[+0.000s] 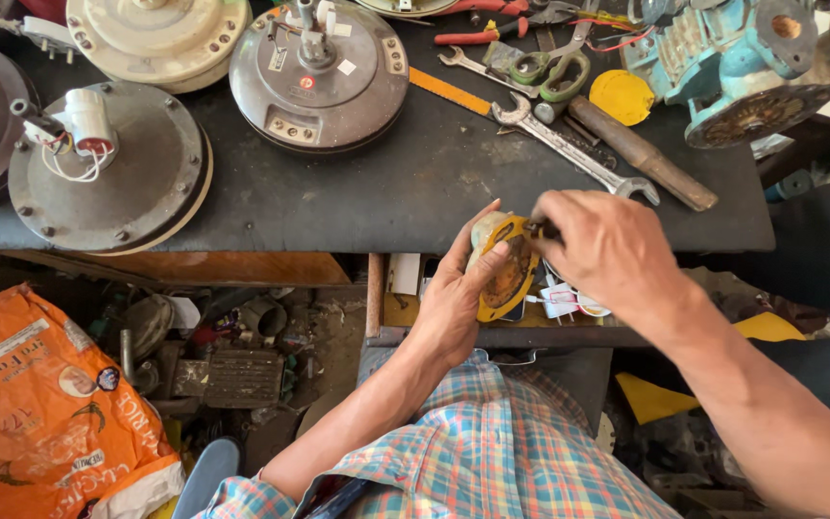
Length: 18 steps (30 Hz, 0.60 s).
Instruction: The person handles cash and a smartphone, then uses a wrench to tap a yellow circular electrical component. They scrape the component's surface with a small tool and apply liquid from a small bottle into its center. The person works at a cluttered workbench with various tools and motor parts.
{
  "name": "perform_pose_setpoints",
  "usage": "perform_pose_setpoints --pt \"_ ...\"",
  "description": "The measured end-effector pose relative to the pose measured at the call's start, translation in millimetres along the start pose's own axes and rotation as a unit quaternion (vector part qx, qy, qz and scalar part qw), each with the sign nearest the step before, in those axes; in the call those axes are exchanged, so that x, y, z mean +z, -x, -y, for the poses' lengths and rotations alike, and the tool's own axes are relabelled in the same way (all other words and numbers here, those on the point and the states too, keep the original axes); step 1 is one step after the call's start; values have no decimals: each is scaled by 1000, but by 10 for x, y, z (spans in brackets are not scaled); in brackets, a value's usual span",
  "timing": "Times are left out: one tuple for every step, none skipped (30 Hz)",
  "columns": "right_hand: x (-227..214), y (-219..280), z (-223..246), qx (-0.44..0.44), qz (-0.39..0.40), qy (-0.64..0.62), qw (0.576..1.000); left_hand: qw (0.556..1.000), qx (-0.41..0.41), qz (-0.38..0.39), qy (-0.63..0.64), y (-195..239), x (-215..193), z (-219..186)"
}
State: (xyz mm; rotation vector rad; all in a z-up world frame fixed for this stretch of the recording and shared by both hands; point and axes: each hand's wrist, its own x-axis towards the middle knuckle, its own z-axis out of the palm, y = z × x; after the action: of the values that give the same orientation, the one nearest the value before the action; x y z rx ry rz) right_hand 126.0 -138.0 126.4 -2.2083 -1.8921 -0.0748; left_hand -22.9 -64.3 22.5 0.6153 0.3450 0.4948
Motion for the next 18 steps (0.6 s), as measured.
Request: perform_pose_setpoints --pt "3 -14 -15 29 25 -9 999 1000 0 -1 4 0 -3 -1" --pt "8 -12 -27 60 49 -18 997 1000 -1 -1 7 -5 -2 1" --pt "15 -8 -41 90 73 -27 993 1000 -2 -1 11 -9 2 6" --pt "32 -4 -48 82 66 -11 994 1000 -7 -3 12 -13 6 12" --pt "59 1 -45 73 59 5 996 1000 -12 -5 13 -18 9 18" --pt "87 12 -36 63 53 19 996 1000 -18 -9 14 -11 4 23" --pt "100 39 -30 42 24 5 999 1000 -15 -8 9 -6 -1 28" --pt "101 67 -30 22 -5 -9 1000 1000 -12 -8 4 -6 0 33" --pt "105 94 -25 1 -35 -23 999 1000 -9 -8 -1 -5 1 37" --pt "108 119 -20 -15 -52 -14 998 1000 -13 -9 7 -7 3 37" --pt "109 137 -20 -30 -70 -5 997 1000 -17 -11 14 -8 6 35" --pt "110 148 -21 -47 -87 5 995 999 -21 -12 22 -13 11 29" --pt "107 138 -42 -20 -64 -11 998 1000 -17 -9 24 -22 17 24" --pt "111 120 -67 6 -40 -30 999 1000 -14 -7 25 -16 17 20" --pt "123 117 -77 32 -15 -48 998 1000 -11 -6 26 -5 17 16" --pt "134 115 -86 46 -10 -34 998 1000 -16 -7 21 -9 26 11" --pt "152 110 -88 59 -5 -21 998 1000 -20 -9 17 -10 36 6" --pt "172 109 -82 71 0 -9 997 1000 -25 -12 12 -1 40 -3"
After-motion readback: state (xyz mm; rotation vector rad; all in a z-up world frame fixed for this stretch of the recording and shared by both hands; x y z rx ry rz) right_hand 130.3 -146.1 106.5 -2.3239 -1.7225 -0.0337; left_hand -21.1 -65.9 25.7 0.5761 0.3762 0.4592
